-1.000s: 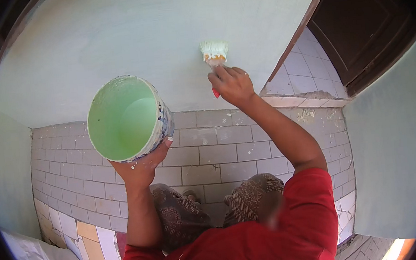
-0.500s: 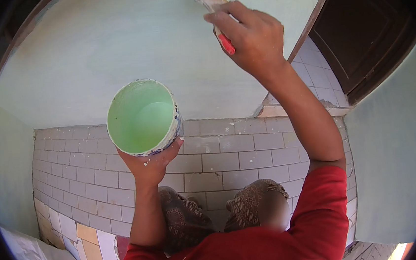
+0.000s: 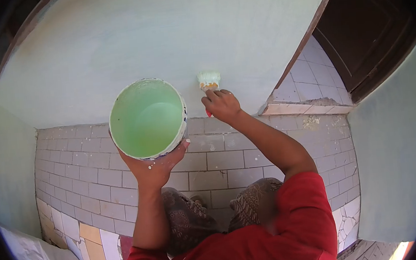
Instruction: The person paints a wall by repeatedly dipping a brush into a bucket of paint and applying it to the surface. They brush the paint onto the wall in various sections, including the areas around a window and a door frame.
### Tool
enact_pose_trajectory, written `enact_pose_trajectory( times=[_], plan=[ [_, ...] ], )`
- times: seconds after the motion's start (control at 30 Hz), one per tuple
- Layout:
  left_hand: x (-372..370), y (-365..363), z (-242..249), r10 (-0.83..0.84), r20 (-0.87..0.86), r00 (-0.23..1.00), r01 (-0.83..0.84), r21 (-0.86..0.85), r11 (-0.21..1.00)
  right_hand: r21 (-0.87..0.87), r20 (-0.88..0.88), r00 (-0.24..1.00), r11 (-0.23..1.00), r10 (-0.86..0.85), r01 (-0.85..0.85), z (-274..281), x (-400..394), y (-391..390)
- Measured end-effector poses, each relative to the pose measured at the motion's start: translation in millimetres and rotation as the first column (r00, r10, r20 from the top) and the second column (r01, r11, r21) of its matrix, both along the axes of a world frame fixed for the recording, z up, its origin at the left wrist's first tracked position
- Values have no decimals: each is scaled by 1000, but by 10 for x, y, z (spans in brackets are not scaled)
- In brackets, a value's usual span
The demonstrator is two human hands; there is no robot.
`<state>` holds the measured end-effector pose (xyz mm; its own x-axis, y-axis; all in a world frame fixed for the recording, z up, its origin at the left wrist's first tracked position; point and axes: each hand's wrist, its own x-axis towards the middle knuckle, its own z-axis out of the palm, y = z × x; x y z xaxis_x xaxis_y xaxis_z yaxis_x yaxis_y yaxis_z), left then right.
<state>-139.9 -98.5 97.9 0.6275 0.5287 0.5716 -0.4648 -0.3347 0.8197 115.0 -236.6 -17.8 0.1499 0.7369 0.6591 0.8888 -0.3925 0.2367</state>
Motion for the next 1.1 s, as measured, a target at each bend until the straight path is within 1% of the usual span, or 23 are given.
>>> enact_pose_trajectory(
  times=[0.03,0.1,0.13,0.2,0.27,0.3,0.33,0.37,0.4,0.43,0.47,0.5,0.57,0.67,0.7,0.77,0.83,0.9,0.93,1.0,1.03,1.07,1.1],
  plan=[
    [5,-5,11,8,0,1000,-8,24,1000,4,5,1000,1000,-2,1,-136,-20,-28],
    [-1,-9,17,-10,11,1000,10,27,1000,-117,-181,982,993,-43,22,-261,-40,-64],
    [-8,-7,19,-25,16,1000,24,24,999,-113,-177,983,993,-45,25,-53,-102,-70],
    [13,24,19,-11,29,1000,10,38,999,-77,-257,962,995,-88,71,576,-228,-151],
    [37,7,31,10,36,999,-11,42,999,98,-113,994,995,-6,18,1402,-290,-189],
    [52,-28,60,3,52,999,-4,4,1000,162,-31,1000,987,-1,6,1872,-344,-198],
    [61,-45,76,-2,65,998,4,-35,999,236,81,996,972,-38,18,2298,-403,-177],
    [69,-40,84,0,61,998,3,-36,999,293,219,975,956,-47,-20,2666,-394,-133],
    [82,-33,93,28,38,999,-28,17,999,344,352,934,936,-63,-67,2962,-339,-76],
    [85,-31,93,56,13,998,-57,71,996,372,466,869,928,-164,-24,3184,-256,-15],
    [91,-29,84,57,6,998,-57,72,996,404,566,782,914,-262,14,3298,-178,43],
    [100,-28,69,40,23,999,-41,41,998,405,560,786,914,-262,16,3281,-128,115],
    [72,-26,62,26,36,999,-26,11,1000,311,501,826,944,-258,107,3126,-56,281],
    [28,8,85,31,11,999,-30,-40,999,176,453,888,984,-84,3,2080,109,395],
    [17,38,82,29,11,1000,-29,-38,999,145,388,921,989,-24,-36,1727,61,388],
    [12,60,54,31,4,1000,-31,-37,999,83,239,971,996,-2,-19,1031,-36,348],
    [-34,85,55,84,-40,996,-85,-26,996,5,119,993,1000,22,-23,394,-77,321],
    [-37,83,58,76,-41,996,-77,-30,997,-67,-33,999,998,14,-17,-160,-52,288],
    [-31,85,68,67,-41,997,-68,-38,997,-60,-26,1000,998,11,-13,-182,-111,243],
    [-35,78,75,59,-39,997,-60,-28,998,-177,-302,947,982,-111,59,-206,-192,153],
    [-39,76,80,56,-44,997,-57,-26,998,-166,-334,936,984,-116,63,-59,-225,84],
    [-41,76,77,49,-40,998,-50,-24,998,-92,-343,936,994,-79,50,118,-215,-16],
    [-40,66,71,48,-24,999,-49,-21,999,-19,-345,938,999,-41,36,431,-218,-119]
  ],
)
